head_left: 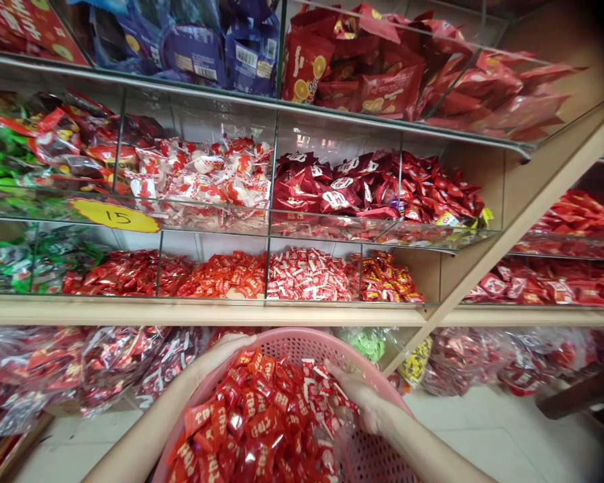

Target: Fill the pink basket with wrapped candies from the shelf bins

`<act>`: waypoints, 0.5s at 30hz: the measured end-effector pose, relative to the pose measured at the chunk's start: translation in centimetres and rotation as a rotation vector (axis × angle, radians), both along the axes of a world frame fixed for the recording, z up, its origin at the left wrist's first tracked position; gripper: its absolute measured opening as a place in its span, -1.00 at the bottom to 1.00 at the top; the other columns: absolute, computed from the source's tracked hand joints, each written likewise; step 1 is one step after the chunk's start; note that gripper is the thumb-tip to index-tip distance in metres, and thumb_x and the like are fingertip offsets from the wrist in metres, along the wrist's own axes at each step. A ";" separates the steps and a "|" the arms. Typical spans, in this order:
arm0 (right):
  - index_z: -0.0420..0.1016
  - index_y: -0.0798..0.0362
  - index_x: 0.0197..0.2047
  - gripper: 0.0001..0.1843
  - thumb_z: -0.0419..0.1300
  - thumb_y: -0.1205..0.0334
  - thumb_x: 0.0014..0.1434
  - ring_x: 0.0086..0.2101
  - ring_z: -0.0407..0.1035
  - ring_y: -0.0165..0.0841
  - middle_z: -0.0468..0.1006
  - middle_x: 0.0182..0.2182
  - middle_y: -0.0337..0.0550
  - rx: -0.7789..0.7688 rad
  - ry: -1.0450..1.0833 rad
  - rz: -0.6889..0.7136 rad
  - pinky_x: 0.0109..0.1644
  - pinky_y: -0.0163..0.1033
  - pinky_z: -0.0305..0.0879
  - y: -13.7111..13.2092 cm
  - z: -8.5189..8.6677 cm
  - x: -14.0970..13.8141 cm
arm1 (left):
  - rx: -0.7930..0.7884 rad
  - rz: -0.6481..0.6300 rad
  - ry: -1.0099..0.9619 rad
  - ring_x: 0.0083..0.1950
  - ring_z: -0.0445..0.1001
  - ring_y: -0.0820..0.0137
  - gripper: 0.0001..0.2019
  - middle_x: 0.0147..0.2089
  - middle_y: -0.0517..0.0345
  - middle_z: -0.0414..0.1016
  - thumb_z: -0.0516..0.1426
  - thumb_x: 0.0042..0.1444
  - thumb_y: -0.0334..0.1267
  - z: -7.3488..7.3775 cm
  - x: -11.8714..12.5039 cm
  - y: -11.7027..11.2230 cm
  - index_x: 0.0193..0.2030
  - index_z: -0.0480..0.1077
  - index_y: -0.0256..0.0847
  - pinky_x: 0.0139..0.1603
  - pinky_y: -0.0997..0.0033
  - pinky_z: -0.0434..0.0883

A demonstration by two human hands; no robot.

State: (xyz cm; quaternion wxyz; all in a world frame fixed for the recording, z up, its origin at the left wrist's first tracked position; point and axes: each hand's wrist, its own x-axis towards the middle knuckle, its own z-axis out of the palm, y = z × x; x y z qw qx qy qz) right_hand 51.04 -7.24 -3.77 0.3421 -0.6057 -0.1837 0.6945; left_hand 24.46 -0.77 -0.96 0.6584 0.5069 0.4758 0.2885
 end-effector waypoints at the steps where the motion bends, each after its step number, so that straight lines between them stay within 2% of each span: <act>1: 0.21 0.03 -0.42 -0.62 0.21 -0.08 -0.11 -0.75 0.09 -0.60 0.29 -0.68 -0.40 -0.005 0.008 -0.003 -0.72 -0.51 -0.08 0.0 0.0 0.0 | 0.006 0.002 0.005 -0.28 0.42 0.25 -0.62 -0.43 0.11 0.52 0.17 -0.22 0.05 0.0 -0.1 0.1 -0.42 0.47 -0.28 -0.25 0.39 0.28; 11: 0.22 0.07 -0.48 -0.57 0.13 -0.16 -0.08 -0.77 0.05 -0.61 0.31 -0.68 -0.33 -0.019 0.082 0.009 -0.75 -0.53 -0.19 0.4 -0.3 0.1 | 0.015 -0.014 0.018 -0.22 0.41 0.23 -0.64 -0.38 0.12 0.53 0.18 -0.21 0.03 0.1 -0.2 0.3 -0.44 0.47 -0.26 -0.20 0.41 0.26; 15: 0.22 0.06 -0.48 -0.70 0.10 -0.02 -0.02 -0.77 0.06 -0.60 0.32 -0.67 -0.35 -0.027 0.115 -0.016 -0.76 -0.53 -0.19 0.4 0.3 0.0 | 0.002 -0.017 0.019 -0.19 0.41 0.22 -0.61 -0.33 0.11 0.54 0.17 -0.21 0.04 0.3 -0.1 0.2 -0.37 0.48 -0.27 -0.19 0.41 0.26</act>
